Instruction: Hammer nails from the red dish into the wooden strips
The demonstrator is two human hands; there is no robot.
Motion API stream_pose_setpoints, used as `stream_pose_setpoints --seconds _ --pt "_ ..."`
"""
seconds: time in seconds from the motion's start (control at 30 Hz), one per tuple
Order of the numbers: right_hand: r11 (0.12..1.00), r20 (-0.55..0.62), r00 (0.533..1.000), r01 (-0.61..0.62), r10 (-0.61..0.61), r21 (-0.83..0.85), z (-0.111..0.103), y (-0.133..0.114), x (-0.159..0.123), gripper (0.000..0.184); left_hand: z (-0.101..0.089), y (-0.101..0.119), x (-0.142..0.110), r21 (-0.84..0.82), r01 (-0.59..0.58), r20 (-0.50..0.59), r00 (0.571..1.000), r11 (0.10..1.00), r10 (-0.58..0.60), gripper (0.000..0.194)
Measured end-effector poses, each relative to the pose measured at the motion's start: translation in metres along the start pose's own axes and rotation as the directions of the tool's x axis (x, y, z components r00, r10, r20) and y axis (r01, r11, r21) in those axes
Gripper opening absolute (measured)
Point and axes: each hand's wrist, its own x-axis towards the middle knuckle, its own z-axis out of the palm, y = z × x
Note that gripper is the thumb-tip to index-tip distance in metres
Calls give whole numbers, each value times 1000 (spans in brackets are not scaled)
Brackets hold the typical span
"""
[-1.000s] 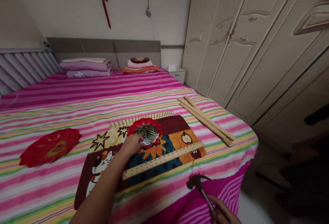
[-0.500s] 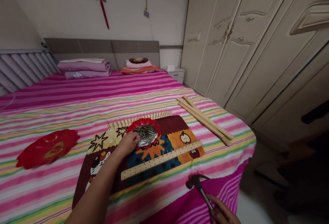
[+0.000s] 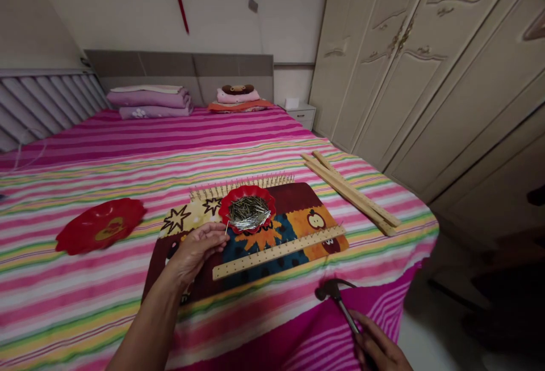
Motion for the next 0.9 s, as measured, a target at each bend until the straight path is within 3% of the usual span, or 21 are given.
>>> stream_pose_setpoints --seconds 0.13,0.4,0.53,0.67,0.77,0.9 --pt "999 0 1000 24 -24 -35 -1 -6 -4 60 -3 -14 -8 32 23 5 1000 999 -24 37" --pt "999 30 999 11 -10 -51 -6 4 4 61 -6 -51 -14 132 -51 -74 995 990 61 30" --pt "998 38 999 22 -19 -66 -7 7 5 60 11 -55 -14 243 -110 -130 981 964 144 36" --pt "996 22 1000 24 -22 -82 -9 11 6 60 27 -54 -16 429 -133 -161 962 893 221 26" --pt "996 33 999 24 -21 -90 -9 12 7 58 30 -55 -18 570 -114 -160 956 814 246 25" --pt "996 27 999 26 -24 -89 -9 12 8 58 30 -56 -19 631 -121 -163 945 767 283 25"
